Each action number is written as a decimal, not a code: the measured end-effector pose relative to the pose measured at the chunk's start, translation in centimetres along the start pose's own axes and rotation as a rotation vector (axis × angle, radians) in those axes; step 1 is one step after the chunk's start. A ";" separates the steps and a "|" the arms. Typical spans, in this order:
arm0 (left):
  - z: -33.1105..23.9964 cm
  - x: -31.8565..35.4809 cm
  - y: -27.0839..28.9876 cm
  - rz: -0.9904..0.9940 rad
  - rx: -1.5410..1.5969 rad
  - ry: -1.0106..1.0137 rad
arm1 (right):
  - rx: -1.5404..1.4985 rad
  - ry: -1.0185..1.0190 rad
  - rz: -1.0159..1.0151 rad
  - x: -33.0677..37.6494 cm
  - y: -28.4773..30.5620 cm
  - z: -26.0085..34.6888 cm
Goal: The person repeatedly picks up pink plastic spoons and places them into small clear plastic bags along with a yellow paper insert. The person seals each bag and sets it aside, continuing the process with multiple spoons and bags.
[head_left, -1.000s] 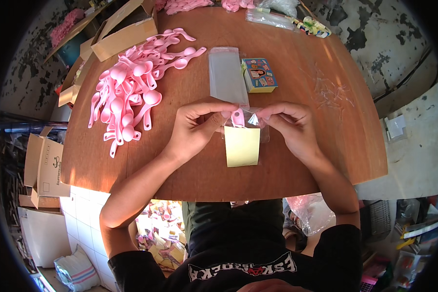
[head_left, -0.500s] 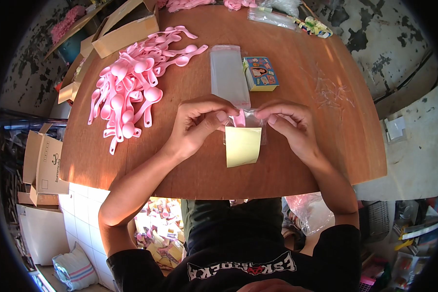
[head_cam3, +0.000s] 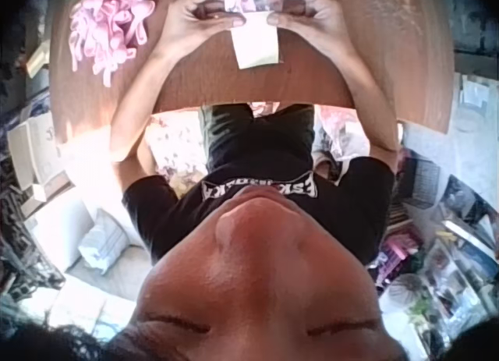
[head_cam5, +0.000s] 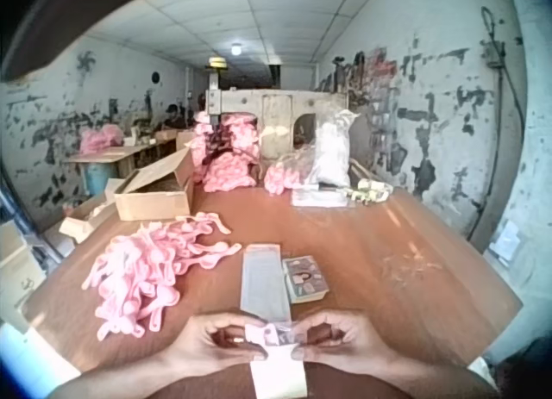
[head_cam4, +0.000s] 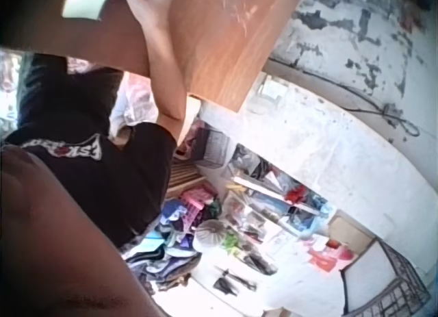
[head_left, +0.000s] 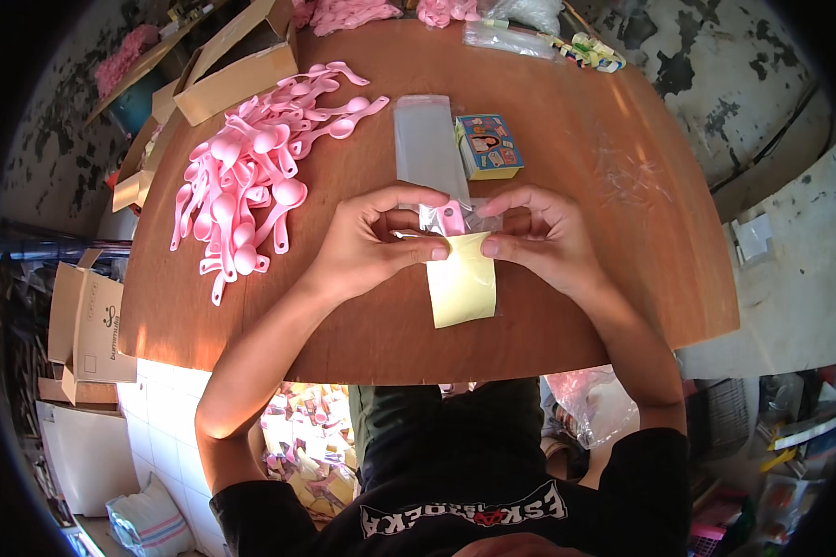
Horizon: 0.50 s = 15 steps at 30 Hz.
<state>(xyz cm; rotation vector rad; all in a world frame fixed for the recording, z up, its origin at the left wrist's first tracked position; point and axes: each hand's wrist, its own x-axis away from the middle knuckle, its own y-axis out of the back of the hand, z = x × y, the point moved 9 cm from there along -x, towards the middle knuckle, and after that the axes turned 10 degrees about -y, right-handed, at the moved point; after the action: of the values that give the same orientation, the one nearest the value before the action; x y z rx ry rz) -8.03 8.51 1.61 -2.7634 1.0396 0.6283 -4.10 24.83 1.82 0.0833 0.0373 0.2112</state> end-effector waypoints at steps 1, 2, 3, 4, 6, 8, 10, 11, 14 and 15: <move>-0.5 0.0 0.1 -0.006 0.006 -0.016 | -0.018 0.072 0.013 0.1 -0.1 0.6; -1.1 0.1 0.2 -0.011 0.012 -0.032 | -0.020 0.078 0.008 -0.1 -0.1 0.7; -1.8 0.4 0.2 -0.003 0.011 -0.034 | -0.143 0.054 0.025 -0.1 0.0 0.5; -2.4 0.6 0.2 0.005 0.047 -0.004 | -0.266 0.034 0.040 -0.2 0.3 0.4; -5.1 1.5 -0.7 0.036 0.068 -0.035 | -0.247 0.001 0.027 0.1 0.7 0.7; -8.2 4.2 -3.3 0.201 -0.180 -0.023 | -0.240 -0.060 -0.002 0.2 1.3 0.4; -8.8 8.0 -6.3 0.486 -0.157 -0.103 | -0.233 -0.068 -0.010 0.1 1.5 0.1; -8.2 10.2 -7.3 0.541 -0.136 -0.100 | -0.218 -0.084 -0.004 0.1 1.3 -0.2; -3.1 16.6 -5.8 0.556 -0.423 0.262 | -0.212 -0.018 -0.030 -0.3 0.9 0.2; -0.5 18.9 -3.8 0.479 -0.546 0.271 | -0.166 0.004 -0.055 -0.3 0.9 0.0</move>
<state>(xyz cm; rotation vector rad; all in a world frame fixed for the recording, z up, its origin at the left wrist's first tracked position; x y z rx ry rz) 7.43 -0.10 -6.03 -3.1283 1.8719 0.6866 -4.55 25.63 1.91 -0.0831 0.0255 0.1587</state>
